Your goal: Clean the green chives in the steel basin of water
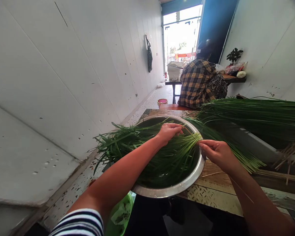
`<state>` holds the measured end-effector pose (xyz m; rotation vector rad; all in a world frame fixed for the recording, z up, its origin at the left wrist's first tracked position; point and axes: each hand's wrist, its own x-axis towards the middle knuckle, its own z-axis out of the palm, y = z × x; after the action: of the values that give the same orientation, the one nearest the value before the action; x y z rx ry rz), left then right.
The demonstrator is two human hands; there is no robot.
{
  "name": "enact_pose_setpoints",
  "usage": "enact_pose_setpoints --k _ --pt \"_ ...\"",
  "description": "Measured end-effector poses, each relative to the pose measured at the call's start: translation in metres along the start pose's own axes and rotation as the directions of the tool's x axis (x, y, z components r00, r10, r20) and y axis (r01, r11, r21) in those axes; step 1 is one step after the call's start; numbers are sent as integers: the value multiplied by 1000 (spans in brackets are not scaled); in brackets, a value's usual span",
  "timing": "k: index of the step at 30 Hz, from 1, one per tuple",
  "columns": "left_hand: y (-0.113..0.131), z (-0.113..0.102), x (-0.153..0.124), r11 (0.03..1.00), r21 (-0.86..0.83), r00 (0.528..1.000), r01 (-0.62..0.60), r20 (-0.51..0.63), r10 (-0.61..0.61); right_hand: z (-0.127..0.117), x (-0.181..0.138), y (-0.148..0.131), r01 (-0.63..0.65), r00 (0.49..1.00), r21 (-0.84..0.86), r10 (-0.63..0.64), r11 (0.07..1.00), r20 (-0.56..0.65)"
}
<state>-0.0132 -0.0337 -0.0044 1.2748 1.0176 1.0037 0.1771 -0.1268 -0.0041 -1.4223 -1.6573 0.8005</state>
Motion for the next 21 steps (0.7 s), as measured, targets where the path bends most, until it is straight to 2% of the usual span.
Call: enact_pose_setpoints --k 14,21 --pt "-3 -1 1 1000 -23 1000 -13 12 13 0 0 0 10 1000 -27 -10 1000 -2" --pt "-3 -1 0 998 -30 999 -51 -4 51 1 -1 -2 -11 1000 22 11 1000 28"
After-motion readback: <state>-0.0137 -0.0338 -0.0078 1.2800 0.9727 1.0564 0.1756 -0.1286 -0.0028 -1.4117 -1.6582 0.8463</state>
